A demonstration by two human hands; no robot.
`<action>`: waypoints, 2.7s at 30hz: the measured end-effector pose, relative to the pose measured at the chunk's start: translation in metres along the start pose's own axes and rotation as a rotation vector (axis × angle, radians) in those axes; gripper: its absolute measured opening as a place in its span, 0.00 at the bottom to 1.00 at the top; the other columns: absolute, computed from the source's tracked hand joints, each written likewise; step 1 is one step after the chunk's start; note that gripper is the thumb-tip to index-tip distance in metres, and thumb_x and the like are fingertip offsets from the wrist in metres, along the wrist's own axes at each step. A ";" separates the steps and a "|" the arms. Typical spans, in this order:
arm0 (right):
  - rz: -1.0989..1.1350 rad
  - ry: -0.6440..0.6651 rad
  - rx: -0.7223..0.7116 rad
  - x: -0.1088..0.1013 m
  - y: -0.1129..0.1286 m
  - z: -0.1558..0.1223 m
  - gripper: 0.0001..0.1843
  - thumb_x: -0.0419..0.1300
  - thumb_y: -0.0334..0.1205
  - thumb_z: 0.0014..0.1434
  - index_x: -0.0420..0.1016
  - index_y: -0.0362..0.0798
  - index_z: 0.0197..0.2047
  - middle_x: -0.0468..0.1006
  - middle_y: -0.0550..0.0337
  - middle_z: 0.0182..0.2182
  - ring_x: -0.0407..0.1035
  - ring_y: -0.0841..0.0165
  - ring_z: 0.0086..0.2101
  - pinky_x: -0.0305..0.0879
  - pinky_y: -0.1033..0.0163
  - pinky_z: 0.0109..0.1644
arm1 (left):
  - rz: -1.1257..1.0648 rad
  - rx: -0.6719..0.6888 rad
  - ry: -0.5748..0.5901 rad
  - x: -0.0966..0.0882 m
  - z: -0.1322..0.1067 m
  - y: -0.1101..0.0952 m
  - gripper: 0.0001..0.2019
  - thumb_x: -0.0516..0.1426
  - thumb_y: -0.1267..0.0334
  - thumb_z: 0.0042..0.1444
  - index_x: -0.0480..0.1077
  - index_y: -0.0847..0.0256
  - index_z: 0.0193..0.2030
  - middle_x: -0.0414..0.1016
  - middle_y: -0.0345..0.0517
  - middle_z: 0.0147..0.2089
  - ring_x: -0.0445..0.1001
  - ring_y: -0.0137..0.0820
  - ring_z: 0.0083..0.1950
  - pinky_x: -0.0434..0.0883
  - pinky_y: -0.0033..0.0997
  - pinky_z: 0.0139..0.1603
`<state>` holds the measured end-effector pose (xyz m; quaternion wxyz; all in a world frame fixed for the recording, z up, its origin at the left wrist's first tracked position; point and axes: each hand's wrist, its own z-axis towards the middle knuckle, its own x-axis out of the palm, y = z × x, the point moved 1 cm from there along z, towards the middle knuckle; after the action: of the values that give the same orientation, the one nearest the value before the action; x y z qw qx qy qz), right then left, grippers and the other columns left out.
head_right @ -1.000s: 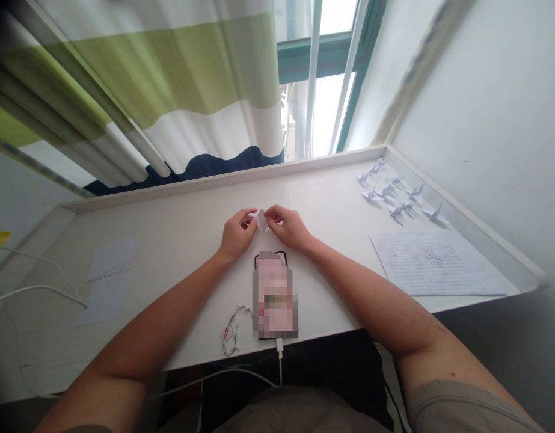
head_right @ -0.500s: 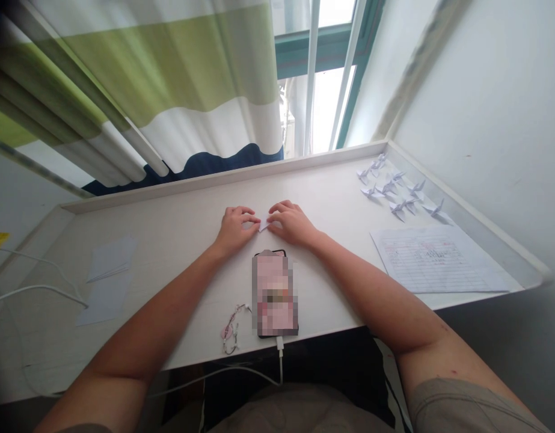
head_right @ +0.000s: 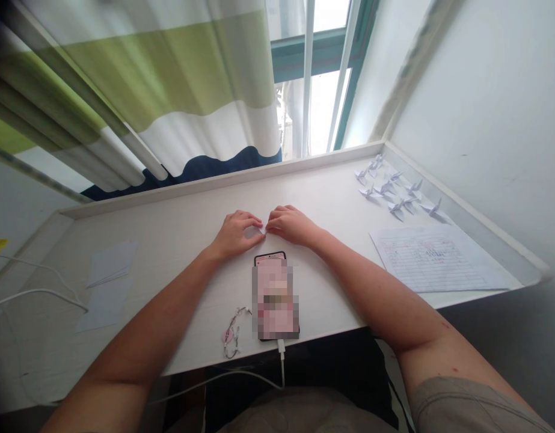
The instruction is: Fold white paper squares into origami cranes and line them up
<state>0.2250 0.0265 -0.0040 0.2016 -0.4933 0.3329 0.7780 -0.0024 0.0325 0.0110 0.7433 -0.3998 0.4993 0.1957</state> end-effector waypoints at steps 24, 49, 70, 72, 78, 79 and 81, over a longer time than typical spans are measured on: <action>0.417 -0.191 0.326 0.012 0.008 0.003 0.09 0.66 0.32 0.64 0.83 0.52 0.47 0.89 0.54 0.50 0.83 0.56 0.50 0.79 0.46 0.60 | -0.073 0.024 -0.079 0.012 0.004 0.012 0.07 0.63 0.61 0.69 0.84 0.54 0.42 0.85 0.48 0.56 0.76 0.45 0.64 0.70 0.53 0.68; 0.203 -0.139 0.331 0.008 0.004 0.000 0.16 0.70 0.36 0.64 0.81 0.54 0.55 0.89 0.55 0.48 0.82 0.52 0.51 0.74 0.42 0.63 | 0.031 0.033 -0.071 0.010 0.002 0.004 0.10 0.62 0.58 0.69 0.86 0.49 0.51 0.87 0.47 0.56 0.80 0.46 0.61 0.68 0.52 0.66; -0.027 -0.191 0.291 0.003 0.000 -0.008 0.19 0.67 0.44 0.70 0.81 0.56 0.62 0.85 0.53 0.59 0.76 0.51 0.62 0.46 0.31 0.80 | 0.096 0.070 -0.035 0.011 0.001 -0.002 0.12 0.58 0.61 0.72 0.86 0.51 0.49 0.85 0.50 0.58 0.75 0.48 0.64 0.68 0.52 0.65; -0.021 -0.128 0.243 0.003 0.002 -0.009 0.17 0.66 0.45 0.72 0.83 0.57 0.61 0.85 0.54 0.59 0.75 0.52 0.63 0.46 0.32 0.80 | 0.100 0.071 -0.046 0.011 0.001 -0.002 0.12 0.59 0.61 0.72 0.86 0.51 0.49 0.84 0.50 0.57 0.75 0.47 0.64 0.68 0.51 0.65; -0.134 0.046 0.243 0.002 0.016 -0.009 0.20 0.60 0.58 0.75 0.83 0.62 0.62 0.80 0.58 0.67 0.66 0.46 0.71 0.40 0.26 0.80 | 0.197 0.103 -0.070 0.012 -0.001 -0.002 0.12 0.58 0.59 0.73 0.86 0.51 0.48 0.82 0.51 0.57 0.71 0.47 0.62 0.69 0.49 0.62; -0.163 0.063 0.251 0.002 0.017 -0.009 0.21 0.58 0.59 0.76 0.83 0.62 0.63 0.80 0.58 0.67 0.65 0.46 0.72 0.38 0.25 0.80 | 0.214 0.105 -0.064 0.011 -0.001 -0.002 0.12 0.58 0.59 0.73 0.86 0.52 0.48 0.81 0.51 0.57 0.70 0.47 0.62 0.69 0.49 0.62; -0.200 0.085 0.253 0.000 0.020 -0.008 0.24 0.56 0.60 0.77 0.81 0.61 0.65 0.80 0.57 0.67 0.66 0.47 0.71 0.37 0.27 0.80 | 0.252 0.092 -0.042 0.009 -0.001 -0.005 0.13 0.58 0.58 0.74 0.86 0.52 0.49 0.81 0.52 0.57 0.70 0.47 0.62 0.68 0.48 0.60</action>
<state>0.2169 0.0067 -0.0003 0.3243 -0.5271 0.3857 0.6843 0.0040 0.0275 0.0048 0.7406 -0.2952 0.5383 0.2730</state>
